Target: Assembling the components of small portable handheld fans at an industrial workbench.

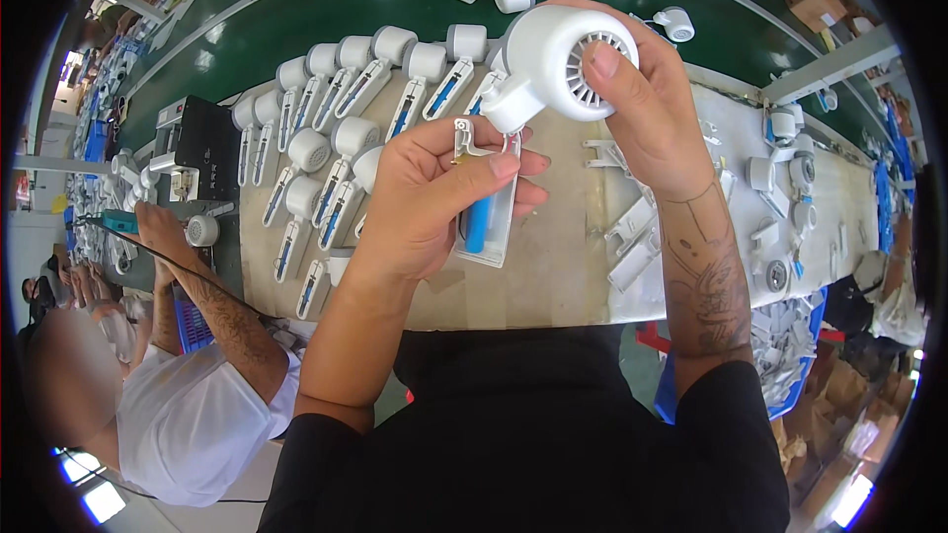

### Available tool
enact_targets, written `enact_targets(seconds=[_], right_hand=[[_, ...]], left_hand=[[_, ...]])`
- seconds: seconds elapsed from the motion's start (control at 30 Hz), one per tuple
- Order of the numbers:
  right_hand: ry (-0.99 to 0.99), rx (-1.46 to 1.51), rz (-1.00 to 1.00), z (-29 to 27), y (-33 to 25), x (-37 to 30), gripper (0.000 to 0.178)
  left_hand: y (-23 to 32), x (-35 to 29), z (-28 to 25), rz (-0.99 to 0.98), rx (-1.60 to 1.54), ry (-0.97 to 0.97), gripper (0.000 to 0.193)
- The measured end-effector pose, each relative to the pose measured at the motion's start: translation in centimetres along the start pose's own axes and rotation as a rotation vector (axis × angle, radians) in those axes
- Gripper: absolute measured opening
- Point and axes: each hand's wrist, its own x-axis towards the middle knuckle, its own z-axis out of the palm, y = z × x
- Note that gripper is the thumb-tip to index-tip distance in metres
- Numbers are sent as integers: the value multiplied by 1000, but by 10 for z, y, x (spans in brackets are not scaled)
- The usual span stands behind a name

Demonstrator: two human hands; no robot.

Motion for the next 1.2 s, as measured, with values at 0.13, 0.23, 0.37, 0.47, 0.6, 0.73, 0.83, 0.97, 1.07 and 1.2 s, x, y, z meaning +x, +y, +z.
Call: enact_targets(seconds=[0.13,0.23,0.37,0.47,0.6,0.73,0.83,0.97,1.07,1.2], right_hand=[[-48,-36,-6,1,1,3,39],[-58,-54,-11,5,2,2,38],[-75,-45,-7,5,-1,1,38],[-52,-27,-6,7,-2,0,37],[-35,0,-1,9,0,0,38],[-204,-76,53,-1,-6,2,36],[-308,-245,172,-7,-14,12,51],[-409,-336,297,-1,-19,19,38],[-430,-376,341,0,-18,20,37],[-399,-389,305,1,-9,20,35]], left_hand=[[0,-1,2,-2,12,4,31],[-3,-2,1,8,26,-3,30],[-5,-2,-1,39,39,-5,27],[-6,-4,0,64,39,-17,26],[-5,-5,0,79,11,-1,23],[-5,-5,-5,83,-8,-90,24],[-7,-7,-3,41,51,-111,25],[-9,-12,-1,-21,119,-90,26],[-8,-13,0,-67,119,-78,28],[-12,-9,-4,-26,81,-74,27]])
